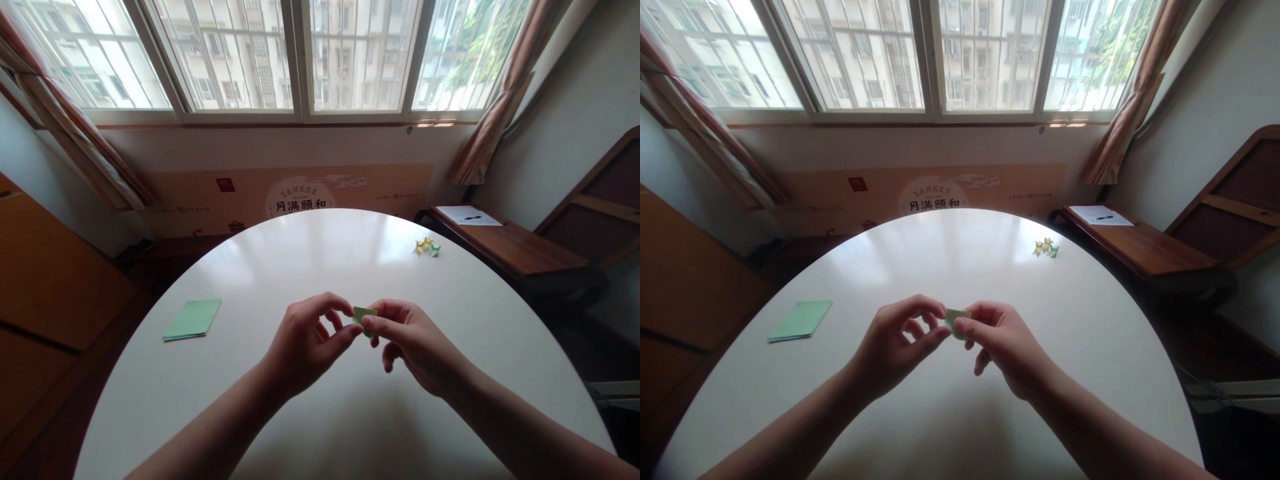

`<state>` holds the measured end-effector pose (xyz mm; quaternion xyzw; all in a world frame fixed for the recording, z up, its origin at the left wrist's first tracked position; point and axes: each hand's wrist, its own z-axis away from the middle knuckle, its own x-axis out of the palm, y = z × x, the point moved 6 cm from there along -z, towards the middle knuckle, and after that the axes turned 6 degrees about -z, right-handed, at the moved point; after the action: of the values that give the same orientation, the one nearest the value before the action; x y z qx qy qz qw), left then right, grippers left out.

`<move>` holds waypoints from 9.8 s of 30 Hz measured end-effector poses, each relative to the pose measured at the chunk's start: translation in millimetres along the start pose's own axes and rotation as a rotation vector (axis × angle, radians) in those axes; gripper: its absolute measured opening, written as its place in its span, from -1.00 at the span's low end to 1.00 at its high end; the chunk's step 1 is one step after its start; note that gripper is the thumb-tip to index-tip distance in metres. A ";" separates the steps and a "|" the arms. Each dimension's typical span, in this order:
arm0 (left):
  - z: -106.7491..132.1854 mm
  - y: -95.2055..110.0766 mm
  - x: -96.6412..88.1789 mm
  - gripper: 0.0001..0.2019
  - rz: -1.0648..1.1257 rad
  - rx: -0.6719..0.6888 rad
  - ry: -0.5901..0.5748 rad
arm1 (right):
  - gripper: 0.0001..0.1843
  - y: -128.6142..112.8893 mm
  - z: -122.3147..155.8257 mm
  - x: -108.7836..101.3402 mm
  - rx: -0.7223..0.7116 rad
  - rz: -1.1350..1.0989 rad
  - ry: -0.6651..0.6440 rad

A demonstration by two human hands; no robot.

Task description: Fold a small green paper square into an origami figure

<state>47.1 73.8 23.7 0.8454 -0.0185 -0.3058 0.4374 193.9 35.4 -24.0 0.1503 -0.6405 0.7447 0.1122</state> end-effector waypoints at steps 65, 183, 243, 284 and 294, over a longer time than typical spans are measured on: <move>1.1 5.2 0.9 -0.96 0.212 -0.040 -0.018 | -0.81 -2.3 11.7 8.2 -0.106 -0.039 0.018; 6.9 -27.5 15.5 -0.83 0.382 -0.629 -0.200 | -0.92 -26.7 9.0 15.6 -0.478 0.719 -0.094; 7.7 -15.1 19.1 -0.84 0.327 -0.453 -0.087 | -0.67 -7.5 6.9 -2.7 -0.217 0.294 0.047; 7.4 -10.6 17.9 -0.86 0.275 -0.271 0.057 | -0.72 1.9 2.9 -1.4 -0.091 0.047 0.028; 9.2 -5.8 15.8 -0.80 0.216 -0.184 0.114 | -0.74 2.0 4.6 3.6 -0.109 0.004 0.013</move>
<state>53.6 65.9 7.5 0.8109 -0.0568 -0.2090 0.5437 190.2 30.4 -23.9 0.1378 -0.6795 0.7100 0.1232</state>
